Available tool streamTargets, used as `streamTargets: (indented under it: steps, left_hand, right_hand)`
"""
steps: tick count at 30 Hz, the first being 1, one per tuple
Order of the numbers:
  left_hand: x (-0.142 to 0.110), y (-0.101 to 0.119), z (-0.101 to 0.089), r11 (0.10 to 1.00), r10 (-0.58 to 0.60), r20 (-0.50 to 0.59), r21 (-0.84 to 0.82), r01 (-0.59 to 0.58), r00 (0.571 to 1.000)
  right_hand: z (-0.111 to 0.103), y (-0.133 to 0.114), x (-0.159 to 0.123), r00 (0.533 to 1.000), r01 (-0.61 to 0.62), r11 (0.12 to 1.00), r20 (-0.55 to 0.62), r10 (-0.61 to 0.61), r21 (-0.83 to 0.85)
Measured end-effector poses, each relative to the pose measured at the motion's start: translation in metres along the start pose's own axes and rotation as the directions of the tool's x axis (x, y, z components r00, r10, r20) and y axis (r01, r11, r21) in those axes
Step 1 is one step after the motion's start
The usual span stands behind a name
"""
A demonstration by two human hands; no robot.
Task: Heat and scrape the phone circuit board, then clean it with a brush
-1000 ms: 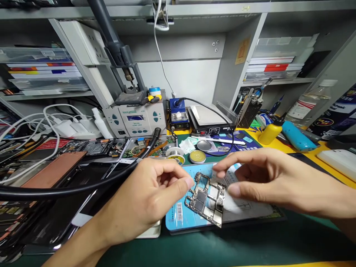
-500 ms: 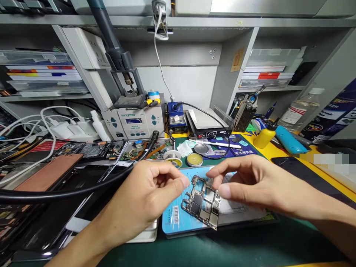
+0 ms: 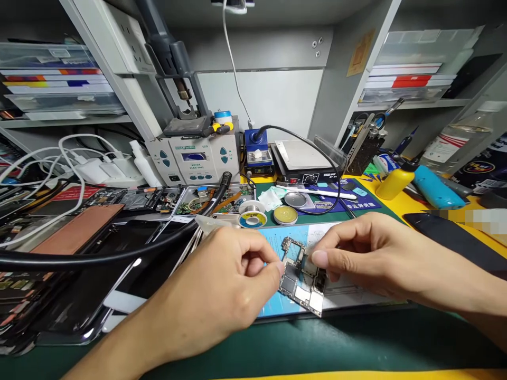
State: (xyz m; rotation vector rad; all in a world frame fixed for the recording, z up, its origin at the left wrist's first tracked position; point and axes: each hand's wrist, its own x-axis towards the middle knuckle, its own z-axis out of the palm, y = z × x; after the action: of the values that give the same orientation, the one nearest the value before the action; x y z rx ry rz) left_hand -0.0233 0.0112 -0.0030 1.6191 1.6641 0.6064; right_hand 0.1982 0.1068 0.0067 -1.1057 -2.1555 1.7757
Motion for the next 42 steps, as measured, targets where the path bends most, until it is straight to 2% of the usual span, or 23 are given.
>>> streamTargets:
  steps: [3,6,12,19,25,32,37,42]
  left_hand:
    - [-0.001,-0.006,0.002,0.999,0.031,-0.015,0.010,-0.031,0.999]
    - [-0.003,-0.010,0.004,0.994,0.051,-0.034,0.099,-0.047,0.998]
    - [-0.001,-0.003,0.005,0.970,-0.001,0.010,0.242,-0.002,1.000]
    - [-0.002,-0.006,0.008,0.975,0.058,-0.040,0.219,-0.048,0.997]
    - [0.002,-0.013,0.013,0.954,0.208,-0.156,0.252,-0.164,0.966]
    - [0.002,-0.013,0.013,0.941,0.258,-0.166,0.267,-0.209,0.952]
    - [0.006,-0.009,0.012,0.955,0.256,-0.234,0.213,-0.208,0.938]
    - [0.007,-0.009,0.014,0.947,0.278,-0.263,0.236,-0.218,0.924]
  right_hand:
    - [0.000,0.001,-0.002,0.999,0.034,0.998,-0.001,-0.034,-0.045]
    - [0.000,0.008,0.000,0.997,0.057,0.994,-0.038,-0.061,-0.097]
    - [0.002,0.014,0.003,0.998,0.045,0.987,-0.046,-0.053,-0.156]
    - [0.003,0.019,0.001,0.994,0.067,0.963,-0.067,-0.087,-0.261]
    - [0.008,0.029,0.001,0.977,0.129,0.923,-0.115,-0.182,-0.362]
    - [0.011,0.031,0.002,0.964,0.150,0.901,-0.142,-0.224,-0.408]
    - [0.013,0.024,0.000,0.963,0.147,0.907,-0.150,-0.222,-0.395]
    - [0.014,0.024,0.001,0.960,0.150,0.896,-0.156,-0.233,-0.417]
